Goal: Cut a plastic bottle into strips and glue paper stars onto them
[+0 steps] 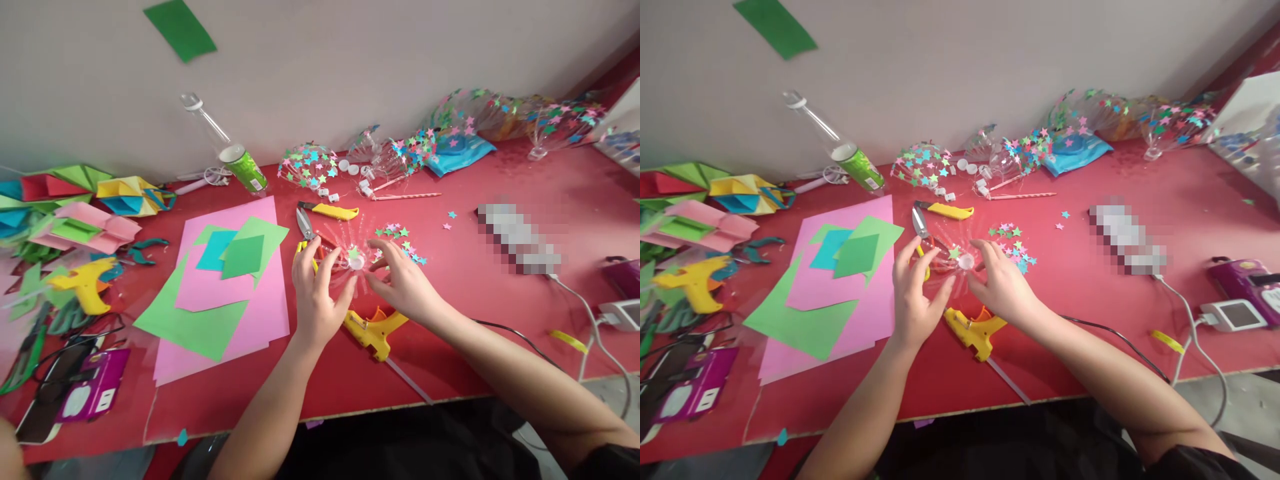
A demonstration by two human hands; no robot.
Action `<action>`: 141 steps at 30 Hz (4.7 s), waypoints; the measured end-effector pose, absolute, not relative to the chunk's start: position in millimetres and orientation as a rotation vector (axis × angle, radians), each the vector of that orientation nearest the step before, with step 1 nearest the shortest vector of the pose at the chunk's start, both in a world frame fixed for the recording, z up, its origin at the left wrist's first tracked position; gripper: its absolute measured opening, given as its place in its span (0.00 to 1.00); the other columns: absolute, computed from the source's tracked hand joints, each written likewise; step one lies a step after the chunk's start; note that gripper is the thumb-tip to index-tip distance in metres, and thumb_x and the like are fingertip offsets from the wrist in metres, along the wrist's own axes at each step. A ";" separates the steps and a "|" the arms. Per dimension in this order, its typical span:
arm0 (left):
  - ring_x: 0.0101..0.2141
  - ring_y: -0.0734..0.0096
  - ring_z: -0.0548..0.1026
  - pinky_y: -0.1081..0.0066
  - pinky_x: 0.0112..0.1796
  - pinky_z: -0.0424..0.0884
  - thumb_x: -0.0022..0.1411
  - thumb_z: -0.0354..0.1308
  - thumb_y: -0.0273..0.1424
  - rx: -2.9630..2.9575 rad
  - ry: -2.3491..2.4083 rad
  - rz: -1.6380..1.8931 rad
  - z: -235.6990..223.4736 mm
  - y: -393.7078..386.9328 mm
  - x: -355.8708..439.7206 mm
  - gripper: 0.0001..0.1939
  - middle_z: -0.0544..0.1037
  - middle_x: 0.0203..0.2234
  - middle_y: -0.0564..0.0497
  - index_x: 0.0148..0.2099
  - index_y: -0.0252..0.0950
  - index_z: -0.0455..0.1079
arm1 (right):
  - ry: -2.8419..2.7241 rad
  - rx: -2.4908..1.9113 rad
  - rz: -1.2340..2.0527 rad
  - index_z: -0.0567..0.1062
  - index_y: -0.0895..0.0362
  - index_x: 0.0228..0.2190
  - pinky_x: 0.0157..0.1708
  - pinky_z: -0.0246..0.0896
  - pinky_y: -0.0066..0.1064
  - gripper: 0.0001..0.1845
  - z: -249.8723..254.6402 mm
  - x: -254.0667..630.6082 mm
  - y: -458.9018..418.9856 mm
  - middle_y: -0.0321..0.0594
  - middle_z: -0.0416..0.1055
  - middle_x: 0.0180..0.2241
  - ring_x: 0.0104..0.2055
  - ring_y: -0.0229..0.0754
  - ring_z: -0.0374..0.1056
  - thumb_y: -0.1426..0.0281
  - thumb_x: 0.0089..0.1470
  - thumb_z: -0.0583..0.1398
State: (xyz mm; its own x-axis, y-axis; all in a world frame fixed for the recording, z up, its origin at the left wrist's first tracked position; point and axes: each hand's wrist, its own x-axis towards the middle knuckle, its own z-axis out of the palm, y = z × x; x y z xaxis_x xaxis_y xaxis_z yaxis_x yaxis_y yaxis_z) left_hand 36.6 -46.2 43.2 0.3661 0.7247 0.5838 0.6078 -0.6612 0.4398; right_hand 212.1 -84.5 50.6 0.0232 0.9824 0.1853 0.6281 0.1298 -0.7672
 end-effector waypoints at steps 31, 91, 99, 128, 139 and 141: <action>0.64 0.51 0.57 0.43 0.61 0.57 0.61 0.61 0.33 2.461 1.154 1.126 45.8 -45.8 39.0 0.10 0.57 0.63 0.47 0.46 0.43 0.72 | -2.093 -1.623 0.324 0.77 0.58 0.37 0.25 0.59 0.29 0.10 65.8 217.9 -97.3 0.39 0.77 0.28 0.27 0.39 0.71 0.67 0.60 0.57; 0.58 0.55 0.66 0.57 0.51 0.72 0.62 0.60 0.30 2.416 1.126 1.282 32.7 -46.2 42.3 0.11 0.63 0.58 0.42 0.48 0.39 0.70 | -1.953 -1.167 -0.155 0.73 0.54 0.32 0.53 0.59 0.40 0.10 39.0 212.1 -70.5 0.36 0.78 0.29 0.35 0.39 0.72 0.76 0.62 0.55; 0.58 0.55 0.66 0.56 0.51 0.72 0.62 0.60 0.31 2.413 1.124 1.292 33.4 -45.2 42.2 0.12 0.63 0.58 0.42 0.49 0.39 0.69 | -1.985 -1.197 -0.237 0.74 0.54 0.38 0.51 0.59 0.40 0.08 42.1 212.2 -70.8 0.36 0.75 0.28 0.34 0.40 0.69 0.74 0.62 0.55; 0.58 0.56 0.66 0.50 0.56 0.67 0.61 0.60 0.29 2.392 1.098 1.378 46.0 -44.3 21.9 0.09 0.66 0.57 0.44 0.45 0.40 0.69 | -1.624 -1.415 0.128 0.74 0.53 0.37 0.42 0.66 0.39 0.12 69.4 244.7 -75.8 0.43 0.75 0.37 0.41 0.45 0.72 0.76 0.58 0.52; 0.50 0.63 0.73 0.56 0.50 0.72 0.62 0.57 0.26 2.200 1.051 1.481 41.0 -43.2 17.2 0.05 0.74 0.47 0.47 0.41 0.39 0.71 | -2.049 -2.019 0.340 0.75 0.55 0.28 0.25 0.54 0.30 0.05 73.4 290.3 -72.7 0.36 0.74 0.26 0.26 0.39 0.66 0.75 0.52 0.58; 0.45 0.65 0.75 0.59 0.48 0.74 0.63 0.56 0.25 2.112 1.029 1.528 38.4 -43.2 16.1 0.06 0.76 0.40 0.48 0.42 0.39 0.71 | -2.173 -2.066 0.342 0.75 0.55 0.28 0.25 0.52 0.30 0.06 63.9 288.6 -75.9 0.38 0.74 0.27 0.27 0.39 0.66 0.76 0.53 0.58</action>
